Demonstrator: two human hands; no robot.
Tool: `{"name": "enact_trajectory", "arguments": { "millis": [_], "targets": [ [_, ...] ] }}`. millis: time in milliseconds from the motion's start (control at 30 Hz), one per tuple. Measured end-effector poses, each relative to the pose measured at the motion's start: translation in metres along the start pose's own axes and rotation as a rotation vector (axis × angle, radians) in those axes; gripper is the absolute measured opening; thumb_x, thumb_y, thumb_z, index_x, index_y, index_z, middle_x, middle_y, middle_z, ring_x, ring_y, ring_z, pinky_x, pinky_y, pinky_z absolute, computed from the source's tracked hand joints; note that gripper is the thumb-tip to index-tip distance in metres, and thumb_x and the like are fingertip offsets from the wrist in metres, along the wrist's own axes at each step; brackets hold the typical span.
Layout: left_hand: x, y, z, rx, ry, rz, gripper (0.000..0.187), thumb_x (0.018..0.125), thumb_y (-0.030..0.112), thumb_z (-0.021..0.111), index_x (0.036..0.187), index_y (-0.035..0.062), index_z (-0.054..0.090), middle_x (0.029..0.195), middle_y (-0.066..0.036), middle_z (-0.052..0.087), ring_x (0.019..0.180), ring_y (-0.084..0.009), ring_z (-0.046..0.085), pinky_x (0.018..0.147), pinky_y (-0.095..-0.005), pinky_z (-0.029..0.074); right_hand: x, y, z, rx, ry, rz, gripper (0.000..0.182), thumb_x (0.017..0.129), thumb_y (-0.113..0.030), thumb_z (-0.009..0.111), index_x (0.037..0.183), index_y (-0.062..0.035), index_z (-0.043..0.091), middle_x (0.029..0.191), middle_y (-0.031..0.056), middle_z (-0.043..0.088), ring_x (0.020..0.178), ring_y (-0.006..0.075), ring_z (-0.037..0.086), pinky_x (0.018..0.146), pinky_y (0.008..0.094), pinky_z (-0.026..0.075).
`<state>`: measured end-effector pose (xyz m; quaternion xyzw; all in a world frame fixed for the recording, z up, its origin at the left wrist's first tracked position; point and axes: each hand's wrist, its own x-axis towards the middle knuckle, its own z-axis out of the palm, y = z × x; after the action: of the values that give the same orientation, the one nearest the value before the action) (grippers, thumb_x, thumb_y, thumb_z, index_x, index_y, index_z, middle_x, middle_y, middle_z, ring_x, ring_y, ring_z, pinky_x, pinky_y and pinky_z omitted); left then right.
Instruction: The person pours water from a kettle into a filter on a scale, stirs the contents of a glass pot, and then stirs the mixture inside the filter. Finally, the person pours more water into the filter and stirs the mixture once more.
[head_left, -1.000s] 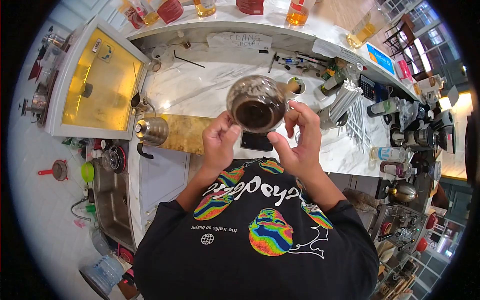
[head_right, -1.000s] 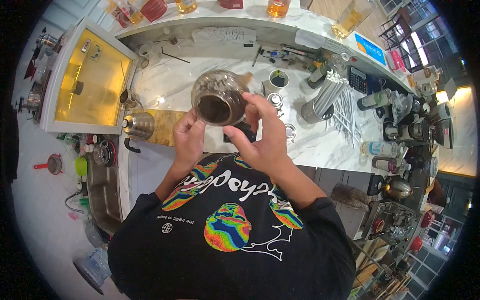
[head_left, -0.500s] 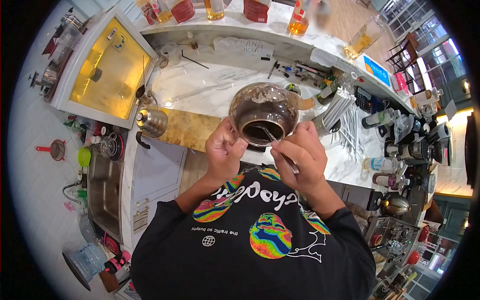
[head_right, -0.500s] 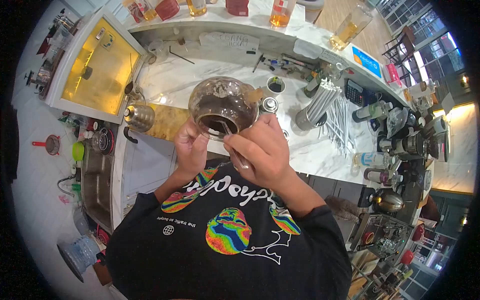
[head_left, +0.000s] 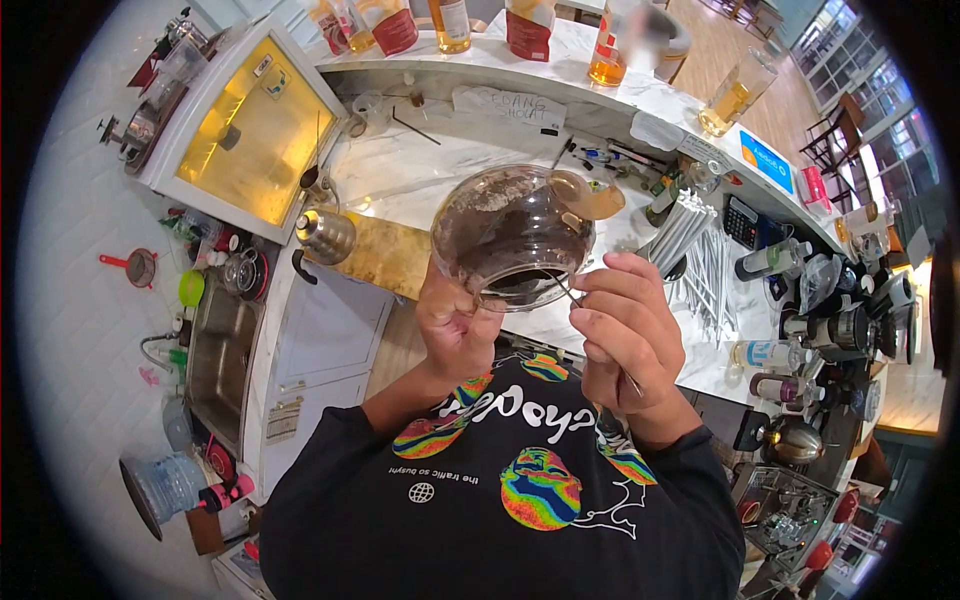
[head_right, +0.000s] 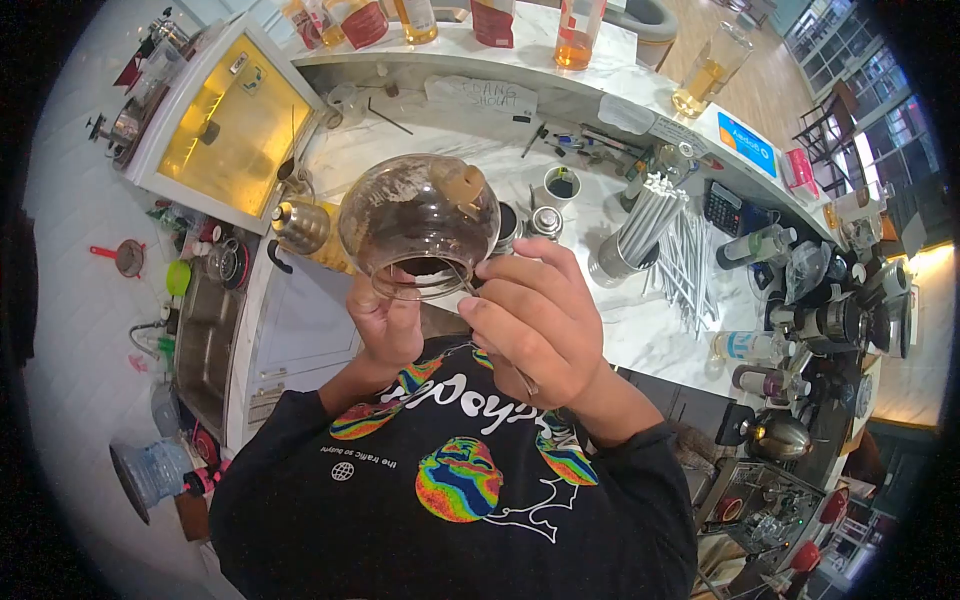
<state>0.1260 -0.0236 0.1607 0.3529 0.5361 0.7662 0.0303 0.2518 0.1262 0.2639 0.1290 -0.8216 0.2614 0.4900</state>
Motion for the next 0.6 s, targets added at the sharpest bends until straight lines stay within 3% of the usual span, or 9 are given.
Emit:
{"name": "enact_trajectory", "arguments": {
  "millis": [100, 200, 433, 600],
  "targets": [
    [-0.011, 0.004, 0.010, -0.115, 0.093, -0.032, 0.022, 0.090, 0.012, 0.070, 0.074, 0.0055, 0.056, 0.099, -0.016, 0.064, 0.099, -0.0263, 0.061, 0.095, -0.0417, 0.044, -0.010, -0.004, -0.003, 0.059, -0.023, 0.037, 0.027, 0.079, -0.005, 0.072, 0.105, 0.0002, 0.066, 0.092, 0.0134, 0.067, 0.097, 0.0361, 0.069, 0.093, 0.0584, 0.051],
    [-0.022, -0.001, 0.012, -0.064, 0.101, 0.058, 0.020, 0.088, 0.014, 0.071, 0.074, 0.0045, 0.062, 0.102, -0.016, 0.066, 0.097, -0.0258, 0.062, 0.094, -0.0411, 0.046, -0.016, -0.007, -0.006, 0.081, -0.031, 0.028, 0.026, 0.080, -0.006, 0.072, 0.104, 0.0000, 0.066, 0.092, 0.0134, 0.067, 0.100, 0.0377, 0.068, 0.096, 0.0596, 0.051],
    [-0.046, 0.001, 0.029, -0.152, 0.192, 0.026, 0.018, 0.086, 0.015, 0.072, 0.074, 0.0031, 0.065, 0.104, -0.017, 0.069, 0.105, -0.0260, 0.063, 0.096, -0.0407, 0.048, -0.032, -0.012, -0.014, 0.127, -0.039, 0.024, 0.024, 0.081, -0.008, 0.072, 0.102, 0.0006, 0.067, 0.092, 0.0136, 0.067, 0.100, 0.0384, 0.068, 0.095, 0.0580, 0.054],
    [-0.063, -0.008, 0.027, -0.098, 0.145, 0.094, 0.014, 0.085, 0.010, 0.070, 0.075, 0.0015, 0.064, 0.124, -0.023, 0.059, 0.113, -0.0295, 0.061, 0.098, -0.0420, 0.048, -0.040, -0.016, -0.022, 0.145, -0.062, 0.044, 0.024, 0.079, -0.004, 0.073, 0.101, 0.0011, 0.067, 0.091, 0.0144, 0.068, 0.101, 0.0381, 0.067, 0.095, 0.0581, 0.054]
  ]
}}
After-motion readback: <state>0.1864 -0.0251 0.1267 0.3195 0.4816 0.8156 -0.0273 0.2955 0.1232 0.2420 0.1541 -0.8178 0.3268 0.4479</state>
